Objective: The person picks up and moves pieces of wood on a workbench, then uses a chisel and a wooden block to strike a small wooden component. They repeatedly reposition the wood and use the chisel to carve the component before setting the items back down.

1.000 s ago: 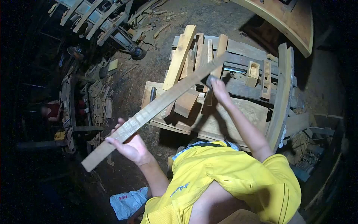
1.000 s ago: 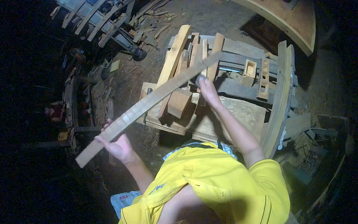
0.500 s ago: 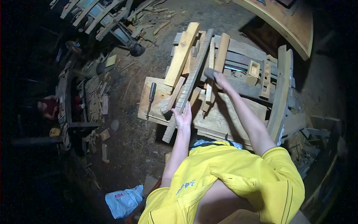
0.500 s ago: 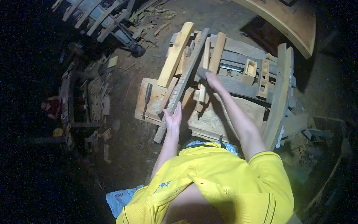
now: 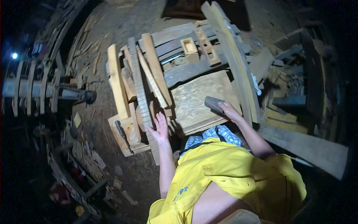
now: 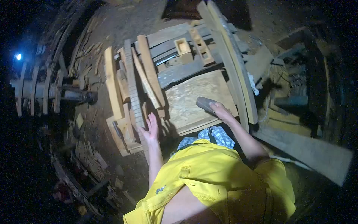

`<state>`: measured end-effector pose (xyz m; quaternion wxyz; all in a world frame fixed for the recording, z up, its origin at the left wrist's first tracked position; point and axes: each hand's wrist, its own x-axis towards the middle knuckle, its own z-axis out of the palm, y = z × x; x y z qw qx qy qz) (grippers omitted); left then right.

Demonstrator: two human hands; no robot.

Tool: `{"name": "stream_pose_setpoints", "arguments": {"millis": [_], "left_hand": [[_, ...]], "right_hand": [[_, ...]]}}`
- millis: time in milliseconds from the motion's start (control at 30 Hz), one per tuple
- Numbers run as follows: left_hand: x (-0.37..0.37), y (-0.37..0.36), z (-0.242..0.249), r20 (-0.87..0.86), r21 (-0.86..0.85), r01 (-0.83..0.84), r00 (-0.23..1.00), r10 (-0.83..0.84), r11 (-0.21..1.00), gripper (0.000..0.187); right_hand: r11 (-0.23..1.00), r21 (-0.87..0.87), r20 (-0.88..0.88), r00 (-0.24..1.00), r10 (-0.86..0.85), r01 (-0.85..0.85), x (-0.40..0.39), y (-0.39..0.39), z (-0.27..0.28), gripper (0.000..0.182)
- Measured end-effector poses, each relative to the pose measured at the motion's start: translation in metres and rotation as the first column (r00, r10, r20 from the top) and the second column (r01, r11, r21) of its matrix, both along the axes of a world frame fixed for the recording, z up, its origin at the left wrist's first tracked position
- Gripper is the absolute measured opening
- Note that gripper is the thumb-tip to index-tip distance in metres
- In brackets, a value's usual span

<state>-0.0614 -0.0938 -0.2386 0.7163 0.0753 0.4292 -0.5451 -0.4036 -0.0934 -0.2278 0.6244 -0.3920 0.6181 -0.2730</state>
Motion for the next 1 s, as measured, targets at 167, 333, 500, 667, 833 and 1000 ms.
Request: {"name": "stream_pose_setpoints", "arguments": {"millis": [167,333,500,667,833,1000], "left_hand": [[-0.031,-0.011,0.017,0.108,0.080,0.201,0.972,-0.209,0.976,0.082],[-0.091,-0.036,0.008,0.171,0.148,0.531,0.817,-0.551,0.834,0.052],[-0.200,-0.039,-0.002,0.258,0.218,0.860,0.406,-0.877,0.462,0.028],[-0.289,-0.002,-0.063,0.322,0.165,0.943,-0.327,-0.888,-0.288,0.031],[-0.362,0.037,-0.081,0.234,0.467,0.624,-0.770,-0.593,-0.626,0.056],[-0.387,0.035,-0.055,0.423,0.306,0.717,-0.692,-0.585,-0.626,0.047]], "right_hand": [[0.985,0.068,-0.135,0.980,-0.149,0.159,-0.036,0.050,0.000,0.045],[0.931,0.029,-0.037,0.931,-0.362,0.364,-0.067,0.067,0.005,0.044],[0.889,-0.092,-0.128,0.880,-0.457,0.448,-0.122,0.060,0.031,0.043],[0.770,-0.228,-0.255,0.727,-0.638,0.596,-0.195,0.069,0.042,0.043],[0.633,-0.226,-0.248,0.585,-0.772,0.740,-0.243,0.099,0.033,0.054],[0.608,-0.122,-0.308,0.552,-0.775,0.785,-0.251,0.138,-0.001,0.058]]}}
